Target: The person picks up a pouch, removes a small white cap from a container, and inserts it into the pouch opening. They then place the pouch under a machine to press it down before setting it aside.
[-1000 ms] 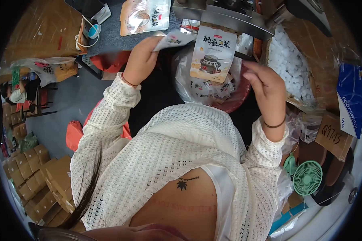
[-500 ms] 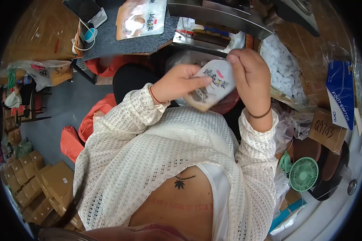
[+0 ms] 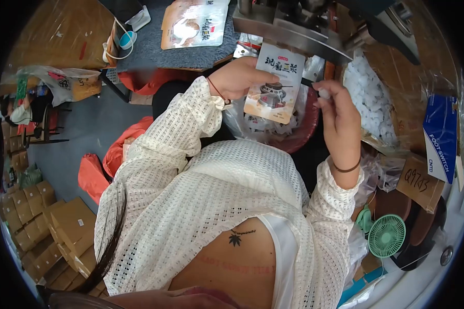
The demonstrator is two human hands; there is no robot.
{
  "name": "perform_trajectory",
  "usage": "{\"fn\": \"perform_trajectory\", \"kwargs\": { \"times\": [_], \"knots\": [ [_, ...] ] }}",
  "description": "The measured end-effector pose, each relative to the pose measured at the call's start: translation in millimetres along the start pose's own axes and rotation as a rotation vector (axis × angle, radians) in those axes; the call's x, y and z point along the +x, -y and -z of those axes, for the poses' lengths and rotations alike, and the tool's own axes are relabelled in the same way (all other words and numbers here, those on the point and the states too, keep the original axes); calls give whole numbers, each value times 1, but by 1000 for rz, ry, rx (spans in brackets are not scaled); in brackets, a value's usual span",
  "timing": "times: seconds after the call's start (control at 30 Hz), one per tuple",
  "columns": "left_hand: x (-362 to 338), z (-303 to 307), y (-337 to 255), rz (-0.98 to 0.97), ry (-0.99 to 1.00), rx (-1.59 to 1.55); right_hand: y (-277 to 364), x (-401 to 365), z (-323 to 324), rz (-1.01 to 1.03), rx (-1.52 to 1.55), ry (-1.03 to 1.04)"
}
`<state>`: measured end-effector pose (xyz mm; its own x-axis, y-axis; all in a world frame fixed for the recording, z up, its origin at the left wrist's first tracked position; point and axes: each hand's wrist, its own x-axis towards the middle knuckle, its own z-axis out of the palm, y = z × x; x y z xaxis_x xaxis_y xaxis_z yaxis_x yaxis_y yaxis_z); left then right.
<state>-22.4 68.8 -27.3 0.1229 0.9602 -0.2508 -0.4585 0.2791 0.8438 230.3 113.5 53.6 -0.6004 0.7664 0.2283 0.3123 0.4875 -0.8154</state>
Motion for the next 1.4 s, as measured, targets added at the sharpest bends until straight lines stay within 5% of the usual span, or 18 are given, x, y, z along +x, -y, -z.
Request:
{"fn": "perform_trajectory", "kwargs": {
  "times": [0.03,0.13,0.2,0.3,0.4,0.53,0.63,0.73,0.77,1.0,1.03,1.13,1.2,1.27,1.4],
  "knots": [
    [3,4,6,-38,1,21,-2,-1,-2,-2,-38,-2],
    [-23,16,-25,-266,-489,484,-13,-3,1,103,-163,-33],
    [-25,63,-36,-850,-892,1278,-4,-1,6,125,-212,-20],
    [-52,98,-30,-671,-711,2011,-4,1,6,130,-276,-58],
    [-76,82,-12,-719,-443,1995,-4,2,-8,151,-239,-137],
    [-83,45,-18,-474,-428,1040,-6,11,-19,250,-255,11],
    [-75,30,-3,-421,-324,818,5,18,-28,393,-229,84],
    [-71,7,3,-342,-247,793,15,14,-31,50,105,-48],
    [-69,-1,4,-331,-221,787,14,19,-36,84,211,-136],
    [-62,-44,13,42,15,171,8,18,-23,237,-183,-47],
    [-60,-44,15,89,103,121,10,12,-17,67,-118,62],
    [-51,-42,20,131,150,141,4,10,2,153,-275,-83],
    [-35,-31,20,55,136,170,-15,7,36,107,-727,-211],
    [-23,-19,13,7,121,33,-61,-4,67,130,-939,-190],
    [2,1,-8,116,30,-110,-86,5,72,-26,-886,25]
  ]
}}
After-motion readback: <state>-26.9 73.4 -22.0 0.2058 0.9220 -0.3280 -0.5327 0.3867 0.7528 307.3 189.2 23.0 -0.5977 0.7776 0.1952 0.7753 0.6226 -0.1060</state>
